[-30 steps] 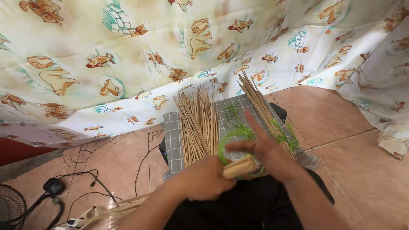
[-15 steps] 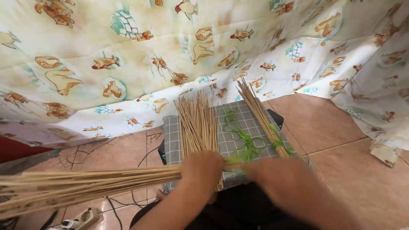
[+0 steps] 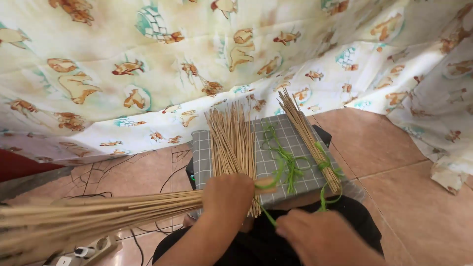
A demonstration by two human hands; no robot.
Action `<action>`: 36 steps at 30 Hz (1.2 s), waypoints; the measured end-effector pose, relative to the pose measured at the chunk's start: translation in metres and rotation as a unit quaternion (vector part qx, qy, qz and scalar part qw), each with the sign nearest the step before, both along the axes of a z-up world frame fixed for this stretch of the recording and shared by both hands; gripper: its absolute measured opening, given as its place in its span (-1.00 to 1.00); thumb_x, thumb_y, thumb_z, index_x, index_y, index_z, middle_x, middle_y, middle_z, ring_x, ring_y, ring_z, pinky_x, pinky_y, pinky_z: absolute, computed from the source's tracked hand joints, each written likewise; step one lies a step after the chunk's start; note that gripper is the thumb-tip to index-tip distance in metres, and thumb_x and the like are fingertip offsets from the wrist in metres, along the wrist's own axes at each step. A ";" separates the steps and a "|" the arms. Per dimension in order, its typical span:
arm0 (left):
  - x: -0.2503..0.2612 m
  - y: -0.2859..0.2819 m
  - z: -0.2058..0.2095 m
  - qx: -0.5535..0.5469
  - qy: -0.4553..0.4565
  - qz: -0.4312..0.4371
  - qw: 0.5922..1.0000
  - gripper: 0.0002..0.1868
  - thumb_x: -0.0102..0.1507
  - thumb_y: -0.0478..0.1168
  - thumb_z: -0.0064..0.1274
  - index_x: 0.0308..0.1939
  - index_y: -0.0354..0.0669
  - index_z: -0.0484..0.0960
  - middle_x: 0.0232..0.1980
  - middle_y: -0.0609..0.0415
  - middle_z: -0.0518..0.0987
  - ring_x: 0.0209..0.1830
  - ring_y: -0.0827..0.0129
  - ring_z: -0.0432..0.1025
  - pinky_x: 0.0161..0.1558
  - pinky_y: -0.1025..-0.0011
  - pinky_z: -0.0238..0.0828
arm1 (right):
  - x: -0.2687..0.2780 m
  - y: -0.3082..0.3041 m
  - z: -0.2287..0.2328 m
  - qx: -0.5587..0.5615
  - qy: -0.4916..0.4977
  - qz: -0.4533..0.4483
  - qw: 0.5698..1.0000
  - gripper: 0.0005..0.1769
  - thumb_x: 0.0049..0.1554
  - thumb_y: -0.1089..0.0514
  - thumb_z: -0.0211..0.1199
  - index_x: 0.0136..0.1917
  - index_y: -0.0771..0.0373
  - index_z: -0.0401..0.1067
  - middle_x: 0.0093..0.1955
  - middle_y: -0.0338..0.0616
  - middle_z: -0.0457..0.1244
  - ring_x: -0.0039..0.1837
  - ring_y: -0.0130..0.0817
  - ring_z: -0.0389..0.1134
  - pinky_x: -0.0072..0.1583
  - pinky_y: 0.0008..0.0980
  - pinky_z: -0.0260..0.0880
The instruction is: Tying bundles of wooden sticks together using green plastic strips.
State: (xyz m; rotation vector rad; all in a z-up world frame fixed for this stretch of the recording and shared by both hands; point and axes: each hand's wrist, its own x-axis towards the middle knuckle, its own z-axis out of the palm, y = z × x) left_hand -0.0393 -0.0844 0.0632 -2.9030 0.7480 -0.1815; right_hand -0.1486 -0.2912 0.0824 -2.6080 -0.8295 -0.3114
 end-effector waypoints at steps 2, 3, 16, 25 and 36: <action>-0.012 -0.005 -0.011 -0.008 -0.001 -0.040 0.999 -0.85 0.21 -0.18 0.12 -0.46 -0.05 0.68 -0.49 0.06 0.63 -0.60 0.20 0.54 -0.58 0.21 0.44 | 0.010 -0.008 0.025 -0.015 -0.046 -0.022 0.999 -0.85 0.05 0.02 0.27 -0.06 -0.06 0.47 -0.27 -0.34 0.33 -0.36 -0.23 0.39 -0.36 -0.21 0.33; -0.018 -0.007 -0.016 -0.018 -0.003 -0.073 0.997 -0.83 0.22 -0.19 0.10 -0.46 -0.03 0.70 -0.49 0.06 0.63 -0.62 0.16 0.54 -0.59 0.17 0.42 | 0.015 -0.012 0.040 -0.032 -0.091 -0.038 0.995 -0.79 0.00 0.01 0.22 -0.04 -0.07 0.48 -0.28 -0.36 0.32 -0.31 -0.29 0.40 -0.30 -0.22 0.32; -0.021 -0.003 -0.007 -0.078 -0.006 -0.001 0.997 -0.91 0.13 -0.25 0.17 -0.48 -0.07 0.67 -0.54 0.05 0.63 -0.63 0.21 0.54 -0.60 0.22 0.47 | -0.007 -0.015 -0.043 0.001 0.088 0.041 0.995 -0.86 0.17 -0.02 0.35 -0.07 -0.04 0.43 -0.23 -0.35 0.38 -0.36 -0.20 0.44 -0.38 -0.29 0.38; -0.057 -0.023 0.032 -0.071 0.117 -0.152 0.979 -0.80 0.29 -0.20 0.01 -0.37 -0.12 0.70 -0.43 -0.08 0.65 -0.55 0.01 0.56 -0.54 0.09 0.47 | 0.049 -0.038 -0.052 0.271 0.243 0.019 0.931 -0.82 0.07 0.16 0.34 -0.22 0.31 0.66 -0.28 -0.28 0.47 -0.25 -0.47 0.39 -0.17 -0.44 0.39; -0.056 -0.033 -0.012 -0.023 0.120 -0.152 0.981 -0.80 0.29 -0.17 0.06 -0.35 -0.13 0.73 -0.38 -0.06 0.67 -0.49 0.00 0.55 -0.49 0.06 0.40 | 0.006 -0.039 0.018 0.082 0.058 -0.088 0.991 -0.87 0.03 -0.01 0.30 -0.18 -0.05 0.63 -0.29 -0.44 0.50 -0.37 -0.32 0.47 -0.28 -0.32 0.41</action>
